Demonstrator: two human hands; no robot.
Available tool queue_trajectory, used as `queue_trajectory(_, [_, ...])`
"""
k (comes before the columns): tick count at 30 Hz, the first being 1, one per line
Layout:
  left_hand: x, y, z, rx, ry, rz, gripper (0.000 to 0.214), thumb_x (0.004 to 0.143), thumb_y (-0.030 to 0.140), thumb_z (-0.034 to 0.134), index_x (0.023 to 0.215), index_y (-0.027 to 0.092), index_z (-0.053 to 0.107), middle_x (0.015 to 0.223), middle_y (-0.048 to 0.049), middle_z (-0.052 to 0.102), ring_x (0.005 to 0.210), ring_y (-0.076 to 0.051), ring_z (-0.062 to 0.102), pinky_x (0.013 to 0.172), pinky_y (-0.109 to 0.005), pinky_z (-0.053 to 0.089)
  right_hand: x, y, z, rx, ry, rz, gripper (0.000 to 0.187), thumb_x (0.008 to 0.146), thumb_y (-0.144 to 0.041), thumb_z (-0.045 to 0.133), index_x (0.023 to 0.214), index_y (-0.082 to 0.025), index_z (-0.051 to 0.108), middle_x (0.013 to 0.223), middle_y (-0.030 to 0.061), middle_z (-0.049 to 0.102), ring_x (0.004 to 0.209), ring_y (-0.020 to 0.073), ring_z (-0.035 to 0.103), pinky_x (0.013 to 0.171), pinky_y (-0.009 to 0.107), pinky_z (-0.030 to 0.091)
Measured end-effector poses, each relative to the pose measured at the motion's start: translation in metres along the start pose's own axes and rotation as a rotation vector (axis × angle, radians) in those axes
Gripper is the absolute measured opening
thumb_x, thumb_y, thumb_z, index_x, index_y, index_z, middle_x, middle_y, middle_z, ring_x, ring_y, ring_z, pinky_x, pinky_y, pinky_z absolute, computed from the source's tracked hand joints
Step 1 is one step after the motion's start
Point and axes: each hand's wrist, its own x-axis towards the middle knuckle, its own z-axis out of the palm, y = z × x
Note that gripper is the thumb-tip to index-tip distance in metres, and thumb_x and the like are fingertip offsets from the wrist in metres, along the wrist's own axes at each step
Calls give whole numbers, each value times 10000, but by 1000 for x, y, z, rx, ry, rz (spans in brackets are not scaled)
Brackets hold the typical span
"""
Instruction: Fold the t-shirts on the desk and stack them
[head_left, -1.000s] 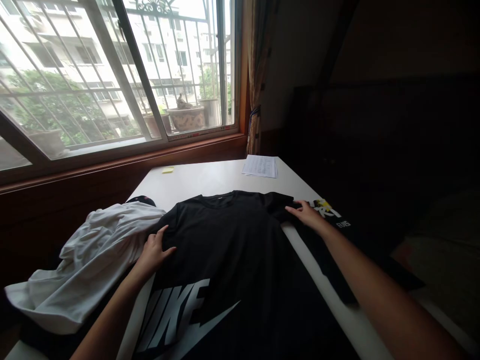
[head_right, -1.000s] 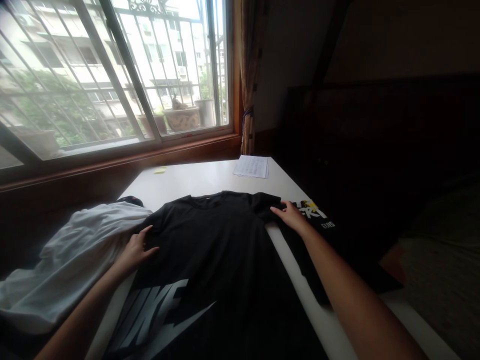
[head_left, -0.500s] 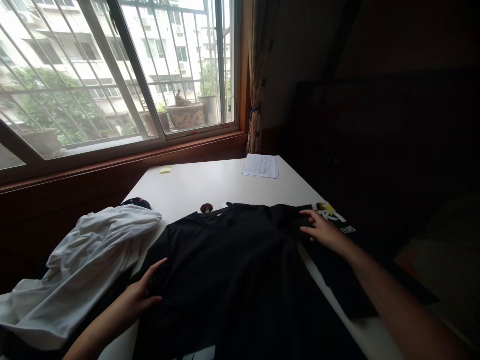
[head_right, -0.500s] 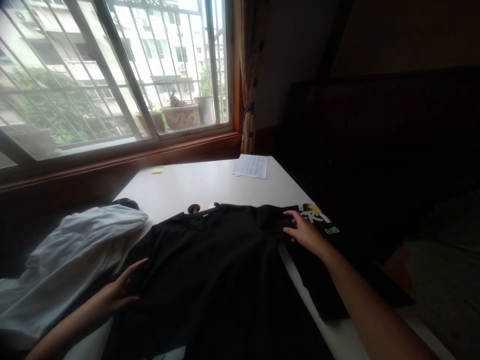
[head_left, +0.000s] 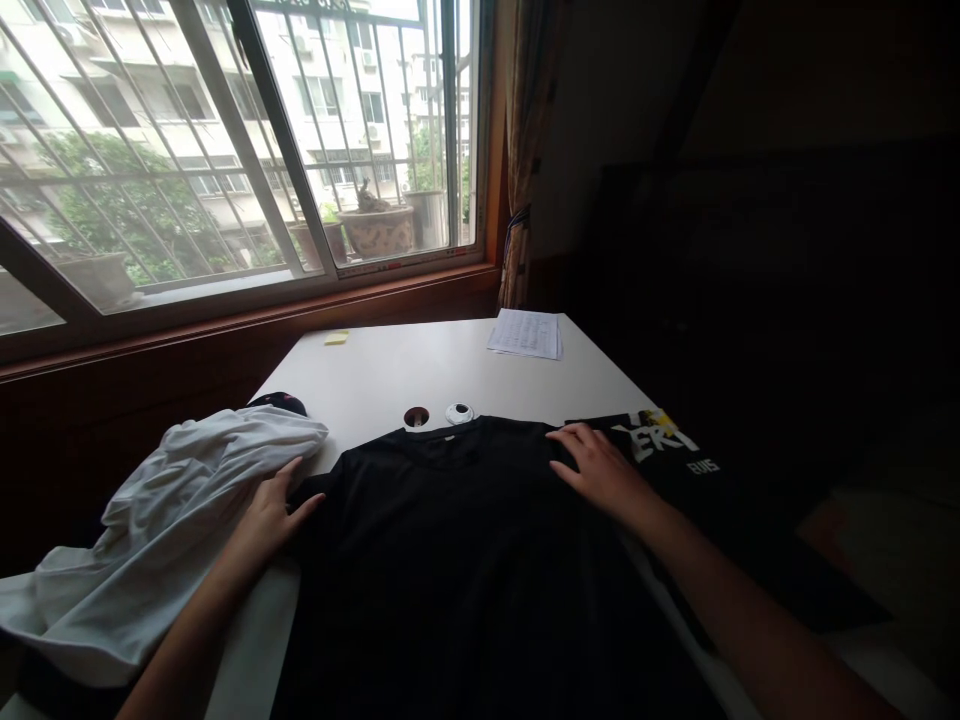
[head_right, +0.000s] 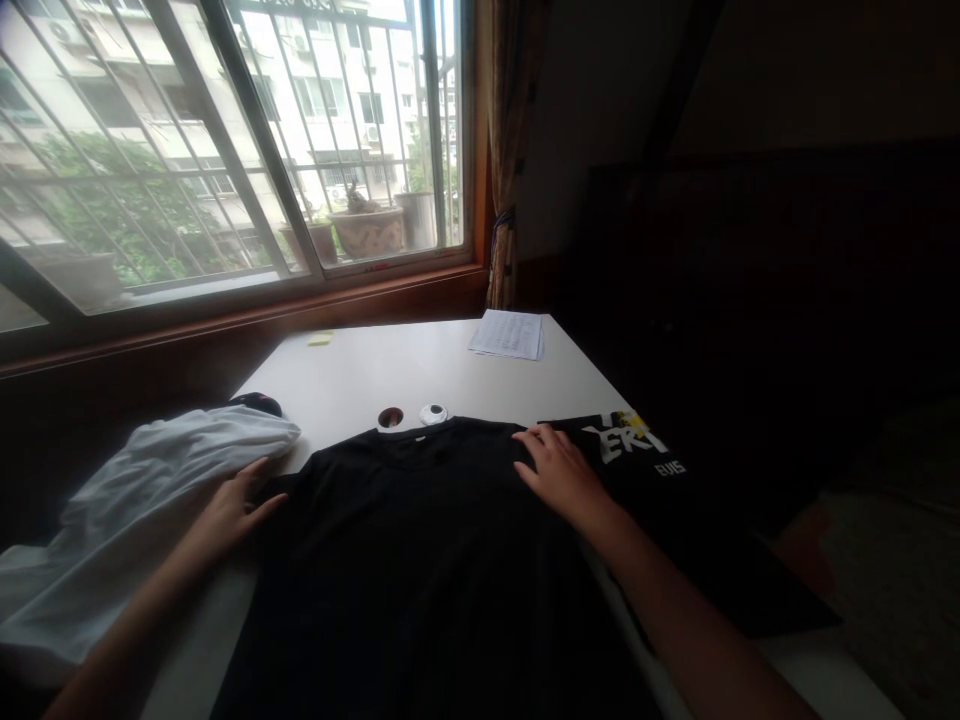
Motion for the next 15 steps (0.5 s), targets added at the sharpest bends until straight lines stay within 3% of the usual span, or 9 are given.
queue_trajectory(3, [5,9,2,39,-78,20,730,827,523,580,1455,159,500,1238,-150,684,1177,-340,652,981,-438,526,21,-26,13,65,-80,-102,449,953,-413,550,1379,-284,607,1400,105,544,1279,290,543,1097,431,452])
queue_trajectory(6, [1,22,-12,95,-165,13,482,871,437,534,1294,225,627,1131,-96,746,1080,-320,700,933,-409,535,38,-33,27,72,-126,-125,479,1003,-468,471,1431,-281,575,1487,112,499,1369,283,492,1153,428,406])
queue_trajectory(12, [-23,39,-42,344,139,-128,450,980,448,403,1324,253,619,1291,-115,694,996,-378,704,831,-498,542,41,-20,58,16,-213,-100,605,1032,-574,353,1547,-270,445,1655,68,341,1542,297,243,1257,504,203])
queue_trajectory(15, [-29,39,-42,419,169,-97,443,995,399,384,1326,228,623,1306,-133,666,923,-352,702,773,-483,552,35,-15,63,4,-212,-56,641,1036,-596,307,1590,-278,366,1685,46,274,1563,283,177,1264,519,155])
